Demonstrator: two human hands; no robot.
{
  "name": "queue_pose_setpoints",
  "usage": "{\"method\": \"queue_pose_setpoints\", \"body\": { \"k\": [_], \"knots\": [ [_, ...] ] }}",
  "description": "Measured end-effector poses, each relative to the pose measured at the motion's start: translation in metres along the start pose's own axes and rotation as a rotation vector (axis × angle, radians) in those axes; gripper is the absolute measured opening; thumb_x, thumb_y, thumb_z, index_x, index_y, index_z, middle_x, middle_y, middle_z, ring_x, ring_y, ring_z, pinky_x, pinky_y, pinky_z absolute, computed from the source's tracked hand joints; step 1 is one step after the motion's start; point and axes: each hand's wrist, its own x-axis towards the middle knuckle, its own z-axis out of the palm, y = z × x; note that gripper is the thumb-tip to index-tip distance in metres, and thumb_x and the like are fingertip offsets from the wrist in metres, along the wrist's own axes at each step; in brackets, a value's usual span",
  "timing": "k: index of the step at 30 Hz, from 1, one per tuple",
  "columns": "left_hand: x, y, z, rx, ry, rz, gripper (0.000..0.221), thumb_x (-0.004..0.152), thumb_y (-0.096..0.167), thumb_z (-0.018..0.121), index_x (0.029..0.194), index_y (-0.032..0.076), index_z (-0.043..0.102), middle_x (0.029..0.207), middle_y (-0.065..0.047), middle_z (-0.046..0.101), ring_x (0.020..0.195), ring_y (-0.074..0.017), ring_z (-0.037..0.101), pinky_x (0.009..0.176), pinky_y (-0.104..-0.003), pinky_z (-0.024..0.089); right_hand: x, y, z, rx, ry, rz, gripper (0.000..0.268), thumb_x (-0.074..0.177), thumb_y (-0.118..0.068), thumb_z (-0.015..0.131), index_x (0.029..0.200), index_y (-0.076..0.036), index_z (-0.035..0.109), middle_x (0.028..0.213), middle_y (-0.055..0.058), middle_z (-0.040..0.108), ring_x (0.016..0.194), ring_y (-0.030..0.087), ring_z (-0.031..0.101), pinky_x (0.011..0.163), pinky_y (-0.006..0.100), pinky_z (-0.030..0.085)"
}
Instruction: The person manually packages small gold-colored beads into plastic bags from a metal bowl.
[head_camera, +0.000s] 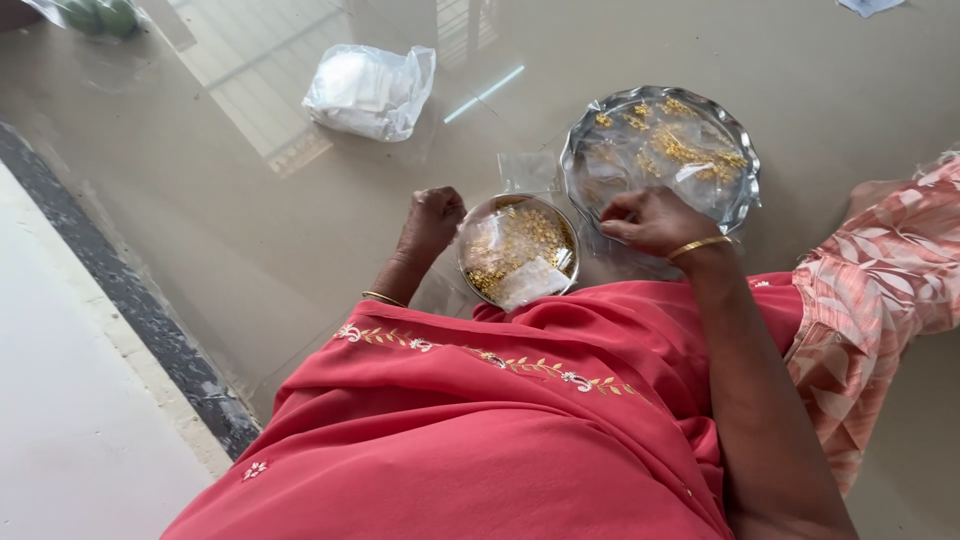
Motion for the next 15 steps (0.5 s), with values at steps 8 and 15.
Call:
{"method": "queue_pose_setpoints", "body": {
  "k": [8,15],
  "knots": [
    [0.006,0.063,-0.007,0.229,-0.051,0.383,0.008,0.086,0.007,0.073,0.093,0.007,0.076,0.080,-0.015,0.073,0.072,-0.0338,0.073,0.070,-0.045,0.058,0.072,-0.039,0.066,0.087,0.225,-0.397,0.061,0.077,-0.013,0.079,0.135,-0.005,0.064,0.129,0.017,0.069,0.107,0.026,0.068,0.093,0.039,0.055],
    [0.006,0.096,-0.002,0.278,-0.185,0.415,0.018,0.085,0.011,0.075,0.103,0.009,0.077,0.082,-0.014,0.076,0.079,-0.0342,0.073,0.074,-0.045,0.056,0.101,0.020,0.126,0.430,0.156,-0.325,0.021,0.084,-0.008,0.079,0.104,-0.002,0.082,0.084,0.011,0.079,0.076,0.019,0.069,0.072,0.032,0.058]
  ]
}}
